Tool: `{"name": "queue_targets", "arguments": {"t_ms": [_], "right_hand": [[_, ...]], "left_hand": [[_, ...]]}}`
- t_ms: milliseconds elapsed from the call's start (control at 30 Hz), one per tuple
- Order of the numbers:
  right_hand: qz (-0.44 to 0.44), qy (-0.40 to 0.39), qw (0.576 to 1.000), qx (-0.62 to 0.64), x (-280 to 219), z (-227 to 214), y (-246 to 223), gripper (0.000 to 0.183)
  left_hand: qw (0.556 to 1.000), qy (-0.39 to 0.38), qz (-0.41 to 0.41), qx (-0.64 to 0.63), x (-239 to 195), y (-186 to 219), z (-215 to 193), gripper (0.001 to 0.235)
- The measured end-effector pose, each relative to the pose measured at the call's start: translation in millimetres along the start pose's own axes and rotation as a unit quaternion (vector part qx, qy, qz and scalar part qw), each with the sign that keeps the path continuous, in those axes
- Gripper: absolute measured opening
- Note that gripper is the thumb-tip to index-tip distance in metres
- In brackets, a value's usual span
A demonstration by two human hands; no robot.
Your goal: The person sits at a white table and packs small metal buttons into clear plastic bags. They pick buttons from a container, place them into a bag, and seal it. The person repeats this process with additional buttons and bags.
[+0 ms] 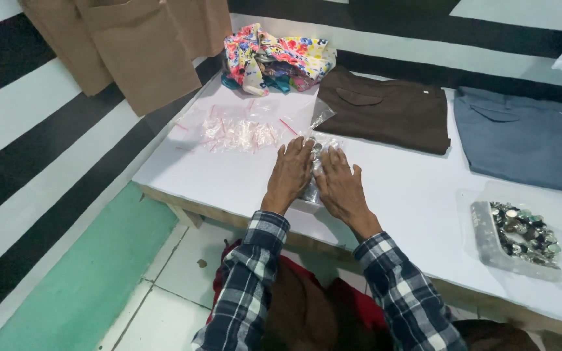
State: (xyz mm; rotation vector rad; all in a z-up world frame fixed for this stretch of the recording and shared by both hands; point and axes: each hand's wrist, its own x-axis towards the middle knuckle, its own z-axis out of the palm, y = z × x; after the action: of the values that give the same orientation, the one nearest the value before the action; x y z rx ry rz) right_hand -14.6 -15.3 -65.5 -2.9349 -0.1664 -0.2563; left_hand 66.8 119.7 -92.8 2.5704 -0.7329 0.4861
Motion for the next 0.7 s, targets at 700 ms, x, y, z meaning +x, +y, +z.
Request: {"name": "queue_targets", "arguments": {"t_ms": [700], "right_hand": [[0.003, -0.004, 1.000, -0.015, 3, 7, 2, 0.062]], "left_hand": [[1.000, 0.018, 0.008, -0.004, -1, -9, 14, 0.041]]}}
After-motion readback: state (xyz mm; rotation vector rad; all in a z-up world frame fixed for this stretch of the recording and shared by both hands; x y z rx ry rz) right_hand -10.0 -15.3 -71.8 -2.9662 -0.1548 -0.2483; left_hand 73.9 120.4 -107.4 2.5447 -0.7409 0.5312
